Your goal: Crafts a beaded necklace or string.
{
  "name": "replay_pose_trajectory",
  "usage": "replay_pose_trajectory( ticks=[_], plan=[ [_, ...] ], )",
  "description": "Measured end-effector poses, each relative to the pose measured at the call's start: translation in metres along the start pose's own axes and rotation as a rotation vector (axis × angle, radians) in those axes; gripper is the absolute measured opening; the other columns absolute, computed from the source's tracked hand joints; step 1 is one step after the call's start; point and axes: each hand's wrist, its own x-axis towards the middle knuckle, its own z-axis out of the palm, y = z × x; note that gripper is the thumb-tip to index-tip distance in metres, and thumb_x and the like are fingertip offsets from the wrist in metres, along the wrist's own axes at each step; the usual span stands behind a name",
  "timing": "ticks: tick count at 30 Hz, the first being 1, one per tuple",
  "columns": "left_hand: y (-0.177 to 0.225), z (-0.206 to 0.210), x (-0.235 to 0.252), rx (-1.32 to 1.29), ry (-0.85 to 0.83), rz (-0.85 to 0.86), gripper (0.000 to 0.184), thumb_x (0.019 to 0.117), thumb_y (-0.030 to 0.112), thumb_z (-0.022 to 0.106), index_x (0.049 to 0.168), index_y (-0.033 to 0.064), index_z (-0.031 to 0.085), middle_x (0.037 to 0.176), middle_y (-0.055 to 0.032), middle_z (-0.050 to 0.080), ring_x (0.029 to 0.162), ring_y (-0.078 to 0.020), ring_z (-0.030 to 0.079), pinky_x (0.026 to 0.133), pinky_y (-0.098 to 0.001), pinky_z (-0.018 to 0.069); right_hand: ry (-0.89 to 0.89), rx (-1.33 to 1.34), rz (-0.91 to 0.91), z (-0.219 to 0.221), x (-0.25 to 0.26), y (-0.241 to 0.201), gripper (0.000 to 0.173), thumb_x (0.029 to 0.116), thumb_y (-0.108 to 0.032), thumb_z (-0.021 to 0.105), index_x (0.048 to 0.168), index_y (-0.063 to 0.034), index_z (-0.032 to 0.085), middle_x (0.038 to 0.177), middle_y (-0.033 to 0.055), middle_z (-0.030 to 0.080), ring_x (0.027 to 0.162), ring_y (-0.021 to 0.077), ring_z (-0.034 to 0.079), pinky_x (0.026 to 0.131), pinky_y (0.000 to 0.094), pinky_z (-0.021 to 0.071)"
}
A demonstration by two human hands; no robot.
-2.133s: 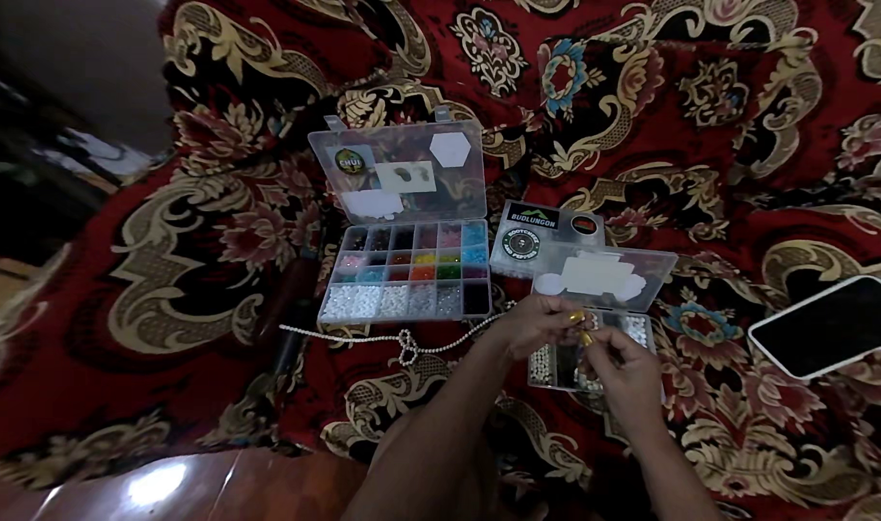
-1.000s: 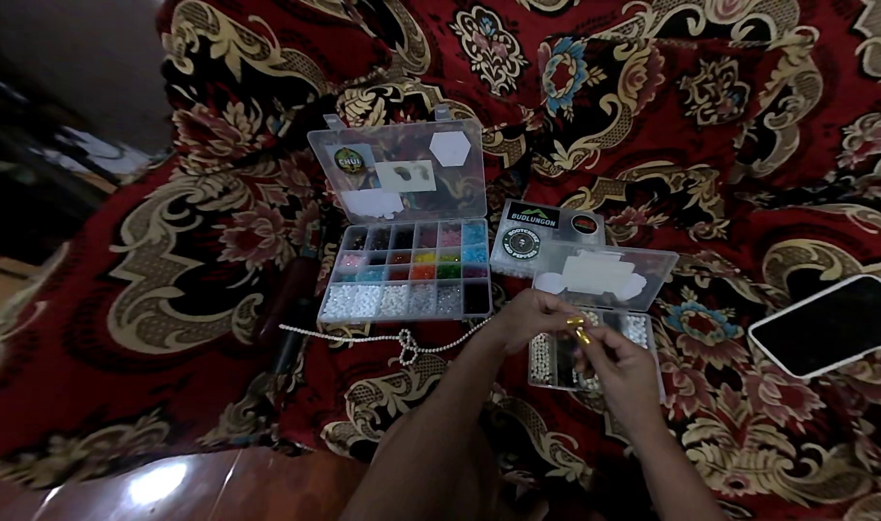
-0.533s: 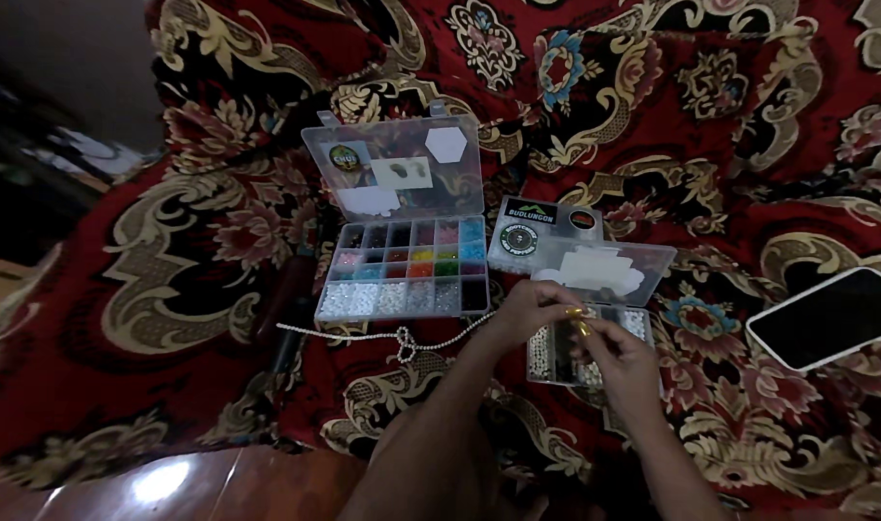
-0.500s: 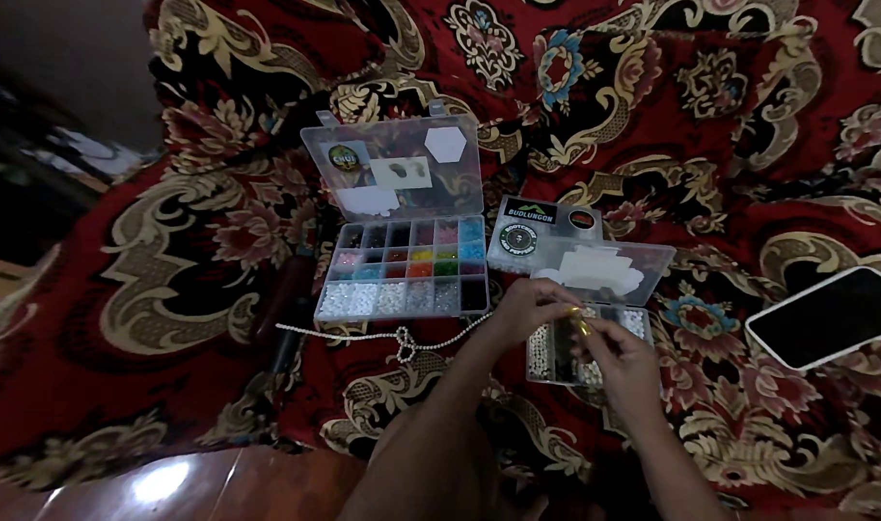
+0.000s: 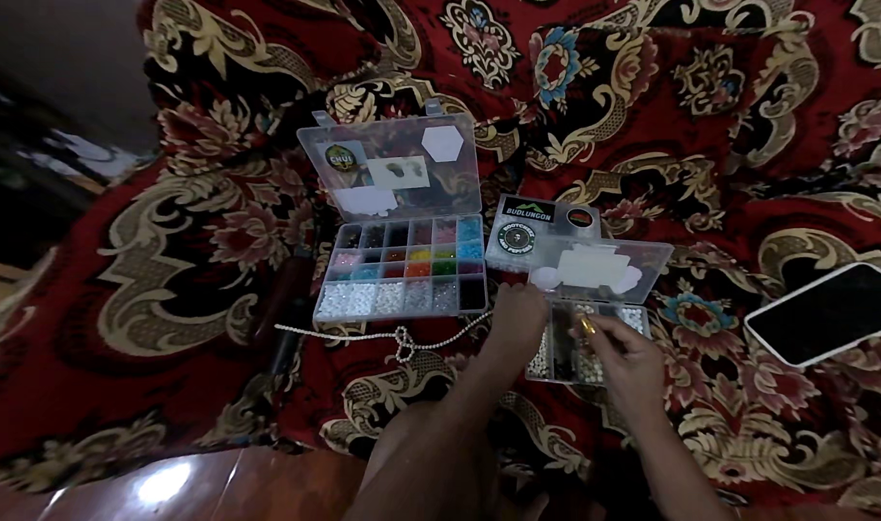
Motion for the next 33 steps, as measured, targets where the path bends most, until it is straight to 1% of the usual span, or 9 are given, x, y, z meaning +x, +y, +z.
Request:
replay_pose_trajectory(
  ticks=[6,10,12,14,17,20,22,28,33],
  plan=[
    [0.005,0.004,0.002,0.04,0.019,-0.03,0.021,0.1012,0.005,0.054,0.113,-0.0016,0.071,0.127,-0.0214,0.063,0.122,-0.038,0.058,0.103,-0.0553,0.0402,-0.001,0.004,0.06,0.0,0.0,-0.003,0.018,0.0946,-0.005,0.061,0.102,0.0027,0.075,0.083,0.0018,0.073,0.067,0.0036,0.07,0.064,0.0176,0.0607],
    [0.006,0.006,0.003,0.037,0.024,-0.038,0.025,0.1027,0.005,0.05,0.117,-0.0018,0.069,0.128,-0.0217,0.063,0.122,-0.0382,0.058,0.102,-0.0548,0.0417,-0.014,-0.014,0.111,0.0,0.0,-0.006,0.019,0.0951,-0.005,0.059,0.103,0.0024,0.075,0.081,0.0005,0.072,0.065,0.0018,0.068,0.063,0.0164,0.0592],
    [-0.001,0.004,0.001,-0.089,0.083,-0.029,0.027,0.1041,0.011,0.051,0.119,-0.0019,0.069,0.128,-0.0224,0.064,0.123,-0.0387,0.059,0.104,-0.0554,0.0443,-0.017,-0.031,0.123,-0.001,0.0,-0.007,0.019,0.0948,-0.006,0.06,0.102,0.0021,0.075,0.08,0.0005,0.072,0.065,0.0012,0.067,0.063,0.0162,0.059],
    [-0.011,0.002,-0.003,-0.312,0.19,0.017,0.028,0.1031,0.017,0.055,0.118,-0.0024,0.068,0.119,-0.0208,0.067,0.113,-0.0343,0.065,0.099,-0.0505,0.0503,-0.017,-0.051,0.123,-0.001,0.0,-0.007,0.018,0.0936,-0.006,0.061,0.101,0.0017,0.076,0.08,0.0013,0.072,0.064,0.0013,0.067,0.061,0.0163,0.0587],
    [-0.024,0.007,-0.001,-0.795,0.267,0.133,0.022,0.0979,0.013,0.065,0.112,-0.0036,0.067,0.103,-0.0131,0.071,0.089,-0.0162,0.069,0.085,-0.0327,0.0569,-0.009,-0.048,0.131,0.0,-0.001,-0.007,0.016,0.0916,-0.006,0.063,0.099,0.0016,0.076,0.079,0.0015,0.072,0.063,0.0015,0.067,0.061,0.0164,0.0588],
    [-0.028,0.012,0.003,-1.238,0.168,0.222,0.014,0.096,0.004,0.064,0.108,-0.0035,0.063,0.092,-0.0048,0.07,0.081,-0.0097,0.069,0.08,-0.0287,0.0593,-0.004,-0.05,0.129,0.002,-0.002,-0.007,0.015,0.0904,-0.007,0.064,0.097,0.0012,0.075,0.078,0.0005,0.071,0.062,0.0009,0.067,0.06,0.0163,0.0587],
    [-0.029,0.013,0.004,-1.398,0.063,0.25,0.011,0.0976,0.002,0.059,0.107,-0.0004,0.064,0.09,-0.0001,0.07,0.08,-0.0083,0.069,0.079,-0.0278,0.0587,-0.002,-0.053,0.115,0.002,-0.002,-0.006,0.015,0.0905,-0.008,0.064,0.096,0.0008,0.075,0.077,-0.0002,0.071,0.061,0.0008,0.066,0.059,0.0163,0.0587],
    [-0.023,0.016,0.006,-1.531,-0.121,0.277,0.013,0.1029,0.004,0.052,0.102,0.0066,0.065,0.089,0.0054,0.068,0.08,-0.0051,0.066,0.078,-0.0251,0.0571,0.011,-0.019,0.086,0.003,-0.002,-0.006,0.013,0.0905,-0.008,0.064,0.092,0.0001,0.074,0.077,-0.0016,0.07,0.06,0.0002,0.066,0.058,0.0157,0.0583],
    [-0.02,0.021,0.009,-1.594,-0.181,0.301,0.019,0.1053,0.005,0.046,0.1,0.0094,0.063,0.092,0.0059,0.069,0.082,-0.0048,0.066,0.078,-0.0252,0.0571,0.009,-0.013,0.075,0.003,-0.003,-0.005,0.012,0.0907,-0.009,0.064,0.09,-0.0021,0.074,0.078,-0.0023,0.071,0.061,0.001,0.066,0.058,0.0167,0.0588]
  ],
)
